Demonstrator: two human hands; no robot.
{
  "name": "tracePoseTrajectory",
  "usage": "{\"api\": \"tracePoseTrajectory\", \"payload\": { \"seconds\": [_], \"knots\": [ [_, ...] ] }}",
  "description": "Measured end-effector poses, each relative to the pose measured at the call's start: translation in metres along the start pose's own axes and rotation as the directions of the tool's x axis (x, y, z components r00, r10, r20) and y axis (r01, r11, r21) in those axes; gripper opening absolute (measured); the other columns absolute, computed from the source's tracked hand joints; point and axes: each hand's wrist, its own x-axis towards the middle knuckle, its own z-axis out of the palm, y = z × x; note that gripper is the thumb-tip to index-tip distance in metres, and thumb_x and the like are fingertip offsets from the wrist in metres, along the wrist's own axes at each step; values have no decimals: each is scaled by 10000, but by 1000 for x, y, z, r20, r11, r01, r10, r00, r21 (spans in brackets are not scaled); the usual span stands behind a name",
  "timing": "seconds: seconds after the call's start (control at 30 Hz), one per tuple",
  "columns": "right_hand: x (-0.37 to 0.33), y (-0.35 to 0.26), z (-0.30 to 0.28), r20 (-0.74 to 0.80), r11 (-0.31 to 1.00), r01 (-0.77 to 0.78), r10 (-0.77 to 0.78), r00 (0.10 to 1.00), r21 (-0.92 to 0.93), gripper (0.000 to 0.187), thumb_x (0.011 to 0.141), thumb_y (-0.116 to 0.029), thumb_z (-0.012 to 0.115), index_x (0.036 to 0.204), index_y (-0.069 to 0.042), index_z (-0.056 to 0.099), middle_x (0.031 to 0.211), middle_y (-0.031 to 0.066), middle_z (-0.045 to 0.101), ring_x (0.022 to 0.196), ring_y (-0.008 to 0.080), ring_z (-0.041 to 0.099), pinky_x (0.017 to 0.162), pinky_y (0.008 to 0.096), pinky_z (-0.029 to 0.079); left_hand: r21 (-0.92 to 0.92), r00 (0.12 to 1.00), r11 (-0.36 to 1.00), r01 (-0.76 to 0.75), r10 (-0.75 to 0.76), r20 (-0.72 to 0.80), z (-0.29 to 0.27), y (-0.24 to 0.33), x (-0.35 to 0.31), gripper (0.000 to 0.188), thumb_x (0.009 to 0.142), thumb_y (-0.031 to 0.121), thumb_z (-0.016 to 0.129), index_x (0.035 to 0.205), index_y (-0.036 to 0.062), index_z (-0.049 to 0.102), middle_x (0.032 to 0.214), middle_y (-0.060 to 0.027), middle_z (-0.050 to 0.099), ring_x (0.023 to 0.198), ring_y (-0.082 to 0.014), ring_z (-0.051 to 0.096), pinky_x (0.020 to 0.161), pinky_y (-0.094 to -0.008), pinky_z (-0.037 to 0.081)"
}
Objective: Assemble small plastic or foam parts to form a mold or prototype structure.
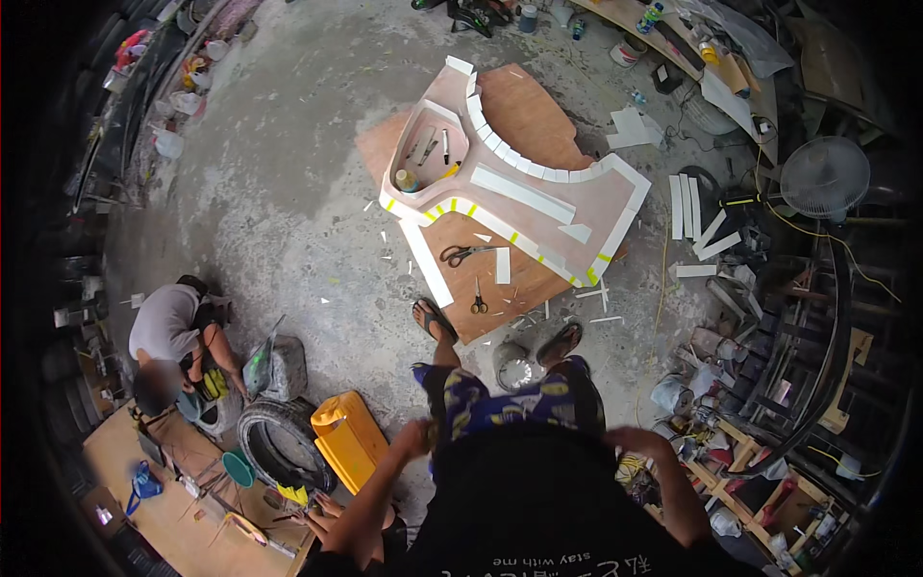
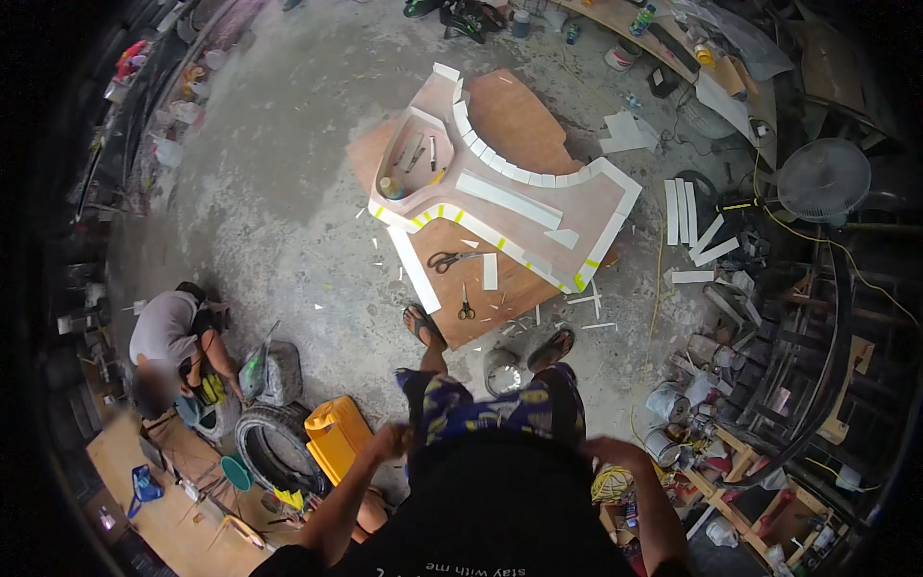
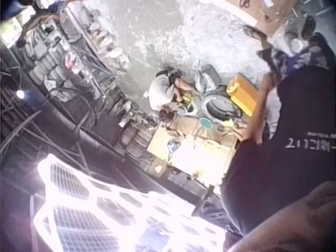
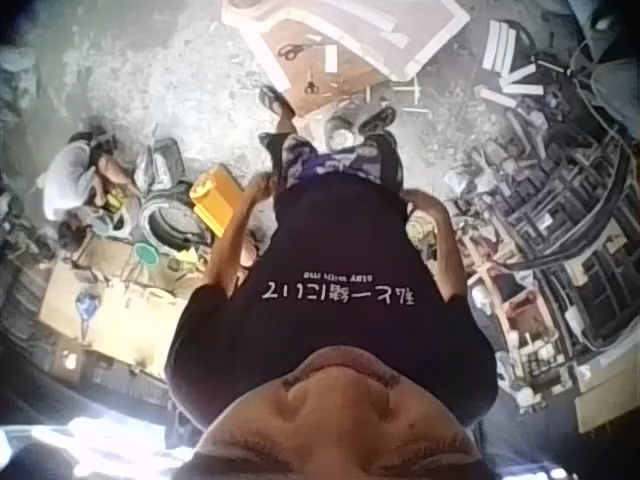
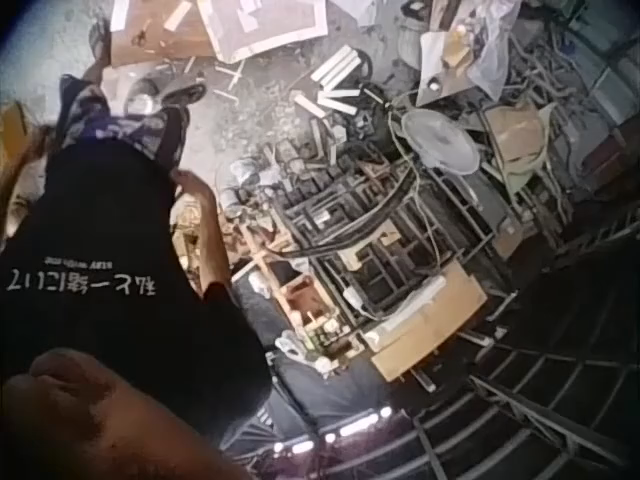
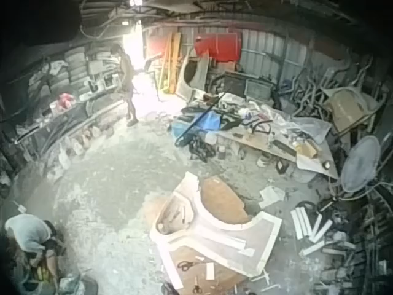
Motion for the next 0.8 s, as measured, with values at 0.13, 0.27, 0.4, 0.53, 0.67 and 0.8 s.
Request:
{"api": "tracePoseTrajectory", "payload": {
  "seconds": [0.13,0.27,0.4,0.53,0.67,0.8],
  "knots": [
    [43,-72,95,454,973,231,-211,866,13,443,991,-426,560,1224,-63,661,1023,82,719,897,156,706,785,304,562,-132,849,892,433,-354,393,-133,58,-109,255,876,260,682,1030,58,703,889,-183,718,836,-338,714,751,-421,549],
    [156,-124,78,634,972,141,9,773,-186,380,981,-410,589,1155,-88,694,939,52,739,850,140,708,754,295,557,373,940,873,313,-341,10,-157,45,-49,286,923,258,675,1084,22,661,825,-180,696,778,-315,706,695,-398,551],
    [317,-172,21,218,883,409,-363,906,-229,326,980,-350,590,1054,-54,708,968,75,726,884,182,685,838,339,527,-4,929,1000,-22,19,-370,-189,-9,88,218,911,155,696,1057,8,624,799,-166,674,670,-314,650,648,-382,521],
    [455,-241,-8,11,667,601,-665,747,-441,260,926,-240,677,991,10,642,858,133,683,783,252,653,736,382,518,75,930,997,8,20,-368,-214,-63,208,161,919,116,687,1019,6,626,770,-112,648,625,-202,571,593,-326,462],
    [551,-252,-8,-86,753,629,-652,753,-195,206,895,-234,695,921,-32,666,841,155,684,783,304,673,725,411,519,-45,949,995,-89,71,-306,-228,-92,280,157,899,60,694,1028,-1,626,804,-107,673,695,-153,612,624,-303,475],
    [598,-269,-30,-9,663,692,-724,690,-286,206,922,-227,669,933,-23,643,845,141,680,784,270,666,720,389,516,-32,948,981,-193,178,-264,-257,-67,314,244,840,-21,716,1068,0,633,876,-112,700,820,-160,676,715,-286,509]
  ]
}}
